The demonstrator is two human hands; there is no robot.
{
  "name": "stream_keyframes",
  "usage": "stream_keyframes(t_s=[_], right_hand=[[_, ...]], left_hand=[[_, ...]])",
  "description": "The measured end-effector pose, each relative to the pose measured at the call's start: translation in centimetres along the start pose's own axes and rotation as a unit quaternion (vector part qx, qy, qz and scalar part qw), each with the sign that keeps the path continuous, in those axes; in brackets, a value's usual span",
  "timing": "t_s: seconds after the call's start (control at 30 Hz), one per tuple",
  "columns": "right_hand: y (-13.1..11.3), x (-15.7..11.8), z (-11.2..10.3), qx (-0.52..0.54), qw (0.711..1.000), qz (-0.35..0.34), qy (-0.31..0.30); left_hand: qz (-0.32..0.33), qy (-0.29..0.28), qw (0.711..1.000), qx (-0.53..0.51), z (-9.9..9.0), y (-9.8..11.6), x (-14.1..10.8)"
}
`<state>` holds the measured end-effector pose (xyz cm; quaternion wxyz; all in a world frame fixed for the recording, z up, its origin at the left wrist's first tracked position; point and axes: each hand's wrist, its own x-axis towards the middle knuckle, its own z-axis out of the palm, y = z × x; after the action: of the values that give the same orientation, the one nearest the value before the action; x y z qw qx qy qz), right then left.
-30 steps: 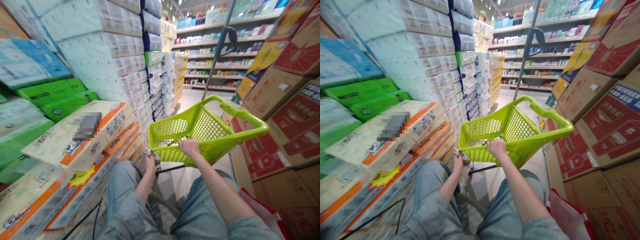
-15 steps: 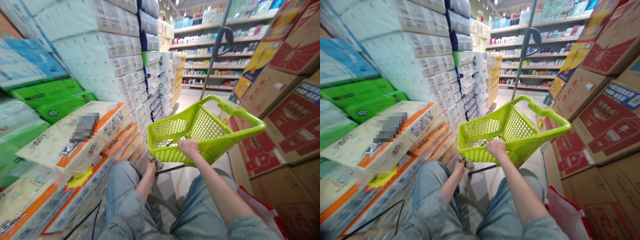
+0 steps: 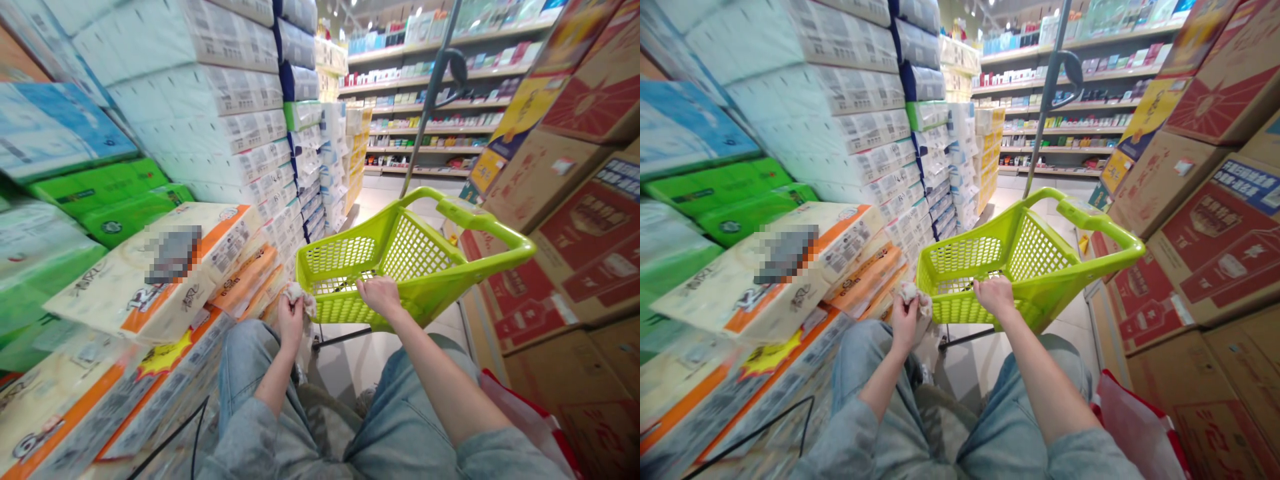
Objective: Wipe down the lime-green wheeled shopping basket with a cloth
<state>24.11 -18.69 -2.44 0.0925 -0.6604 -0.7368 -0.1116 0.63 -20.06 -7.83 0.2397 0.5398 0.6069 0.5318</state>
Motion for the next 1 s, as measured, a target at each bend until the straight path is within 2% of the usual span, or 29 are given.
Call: stream_keyframes(t_s=[0.03, 0.1, 0.17, 0.23, 0.33, 0.5, 0.6, 0.7, 0.83, 1.0], right_hand=[[0.0, 0.0, 0.0, 0.000, 1.000, 0.001, 0.002], [0.0, -0.1, 0.0, -0.001, 1.000, 0.002, 0.002], [-0.1, -0.1, -0.1, -0.003, 1.000, -0.001, 0.000], [0.0, -0.2, -0.1, -0.006, 1.000, -0.006, 0.000], [0.1, -0.2, -0.2, -0.012, 1.000, -0.010, 0.005], [0.4, -0.4, -0.1, -0.021, 1.000, -0.009, 0.008], [0.7, -0.6, -0.1, -0.023, 1.000, -0.010, 0.009], [1.0, -0.7, -0.1, -0.028, 0.999, -0.011, 0.016], [1.3, -0.6, 0.0, -0.032, 0.999, -0.013, 0.018], [1.5, -0.3, 0.2, -0.025, 0.999, -0.012, 0.015]], left_hand=[[0.063, -0.049, 0.996, 0.039, -0.1, 0.6, 0.5], [0.176, -0.155, 0.965, 0.116, -0.1, 1.3, 1.3], [0.233, -0.224, 0.927, 0.189, 0.1, 1.4, 1.9], [0.259, -0.243, 0.901, 0.250, 0.4, 1.2, 2.3], [0.294, -0.240, 0.871, 0.312, 0.8, 0.8, 2.6], [0.343, -0.256, 0.828, 0.363, 0.8, 1.1, 2.5], [0.346, -0.271, 0.834, 0.334, 0.7, 1.4, 2.2], [0.321, -0.281, 0.862, 0.274, 0.7, 1.8, 2.1], [0.244, -0.308, 0.885, 0.249, 1.2, 2.7, 2.6], [0.156, -0.358, 0.882, 0.263, 2.0, 3.4, 3.8]])
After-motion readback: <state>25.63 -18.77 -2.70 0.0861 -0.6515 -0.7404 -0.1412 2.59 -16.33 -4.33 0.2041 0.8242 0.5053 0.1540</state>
